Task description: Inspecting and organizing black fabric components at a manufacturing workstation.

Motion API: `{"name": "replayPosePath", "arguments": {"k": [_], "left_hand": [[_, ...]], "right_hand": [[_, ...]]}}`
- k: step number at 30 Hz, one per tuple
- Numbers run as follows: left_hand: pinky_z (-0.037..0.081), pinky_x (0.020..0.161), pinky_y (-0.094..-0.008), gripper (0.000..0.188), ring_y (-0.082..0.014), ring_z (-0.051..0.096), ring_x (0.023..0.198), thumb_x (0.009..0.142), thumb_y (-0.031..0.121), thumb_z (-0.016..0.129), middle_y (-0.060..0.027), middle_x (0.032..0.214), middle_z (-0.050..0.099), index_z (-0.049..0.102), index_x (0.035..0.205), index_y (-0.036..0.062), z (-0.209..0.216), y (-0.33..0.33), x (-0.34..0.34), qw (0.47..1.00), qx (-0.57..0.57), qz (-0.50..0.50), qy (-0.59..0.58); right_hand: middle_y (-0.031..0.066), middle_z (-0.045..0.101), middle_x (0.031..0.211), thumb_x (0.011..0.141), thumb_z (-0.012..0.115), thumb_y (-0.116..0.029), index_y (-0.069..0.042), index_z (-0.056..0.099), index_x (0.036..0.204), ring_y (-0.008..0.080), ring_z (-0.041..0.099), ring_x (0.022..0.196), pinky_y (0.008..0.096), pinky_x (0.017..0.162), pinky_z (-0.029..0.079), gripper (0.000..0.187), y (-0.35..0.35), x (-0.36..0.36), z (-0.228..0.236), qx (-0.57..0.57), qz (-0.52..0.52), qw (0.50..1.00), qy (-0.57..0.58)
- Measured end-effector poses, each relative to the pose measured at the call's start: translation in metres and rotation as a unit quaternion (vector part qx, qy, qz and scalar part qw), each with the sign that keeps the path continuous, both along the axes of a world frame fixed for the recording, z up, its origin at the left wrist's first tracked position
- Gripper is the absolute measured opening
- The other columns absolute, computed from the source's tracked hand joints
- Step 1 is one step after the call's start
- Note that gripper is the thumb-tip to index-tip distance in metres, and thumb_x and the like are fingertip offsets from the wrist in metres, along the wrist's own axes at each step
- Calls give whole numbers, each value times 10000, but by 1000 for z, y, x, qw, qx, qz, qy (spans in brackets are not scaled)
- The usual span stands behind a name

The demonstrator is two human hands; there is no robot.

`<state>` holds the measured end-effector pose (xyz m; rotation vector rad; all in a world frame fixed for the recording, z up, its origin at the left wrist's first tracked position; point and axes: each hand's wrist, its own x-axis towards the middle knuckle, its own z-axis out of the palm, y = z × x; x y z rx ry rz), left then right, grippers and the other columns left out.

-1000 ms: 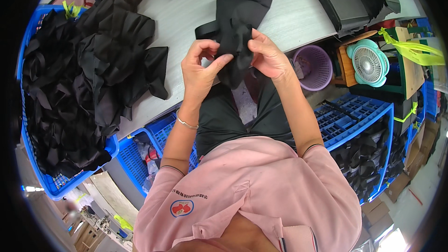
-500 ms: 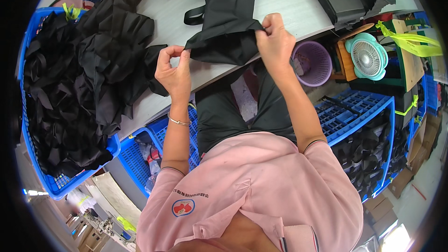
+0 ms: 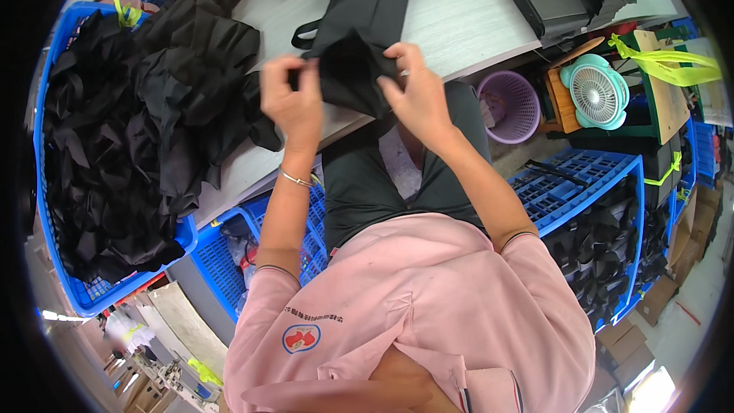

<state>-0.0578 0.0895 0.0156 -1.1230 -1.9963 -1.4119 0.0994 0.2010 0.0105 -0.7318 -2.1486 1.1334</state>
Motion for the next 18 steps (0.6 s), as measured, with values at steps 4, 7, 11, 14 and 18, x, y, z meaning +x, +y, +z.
{"name": "replayPosePath", "arguments": {"k": [4, 7, 11, 14, 18], "left_hand": [[455, 523, -238, 253, -56, 523, 568, 857, 30, 749, -12, 892, 572, 532, 984, 17, 0, -6, -6, 943, 185, -36, -275], [469, 476, -243, 442, -93, 582, 604, 841, 75, 776, -116, 1107, 546, 455, 1132, -17, -8, -7, 16, 878, 132, -90, -451], [476, 479, -249, 523, -112, 602, 629, 831, 67, 778, -132, 1130, 570, 424, 1206, -15, -18, -1, 45, 871, 65, -80, -481], [483, 517, -255, 492, -117, 611, 653, 816, -22, 713, -104, 1096, 581, 433, 1220, -4, -17, -4, 48, 866, 89, -81, -485], [521, 747, -313, 596, -223, 663, 830, 706, -109, 570, -134, 1216, 582, 460, 1279, 11, -10, -10, 35, 919, -56, -25, -389]], "right_hand": [[59, 621, 890, 855, 702, -34, -12, 502, 1158, 120, 595, 508, 266, 461, 450, 364, 18, -1, 1, -158, -105, 976, 105], [104, 643, 915, 927, 683, -153, 23, 528, 1158, 119, 606, 512, 268, 484, 454, 330, 17, -7, -5, -204, -96, 967, 119], [116, 619, 858, 865, 751, -204, 77, 466, 1303, 157, 644, 560, 278, 559, 496, 593, -8, -8, -13, -210, -51, 976, 32], [106, 589, 655, 855, 698, -117, 5, 547, 1226, 215, 655, 589, 333, 607, 507, 418, -3, -3, -16, 38, -111, 993, -27], [137, 614, 661, 845, 674, -119, -35, 570, 1194, 296, 651, 615, 396, 607, 496, 373, 34, 4, -19, -62, -185, 978, -81]]}}
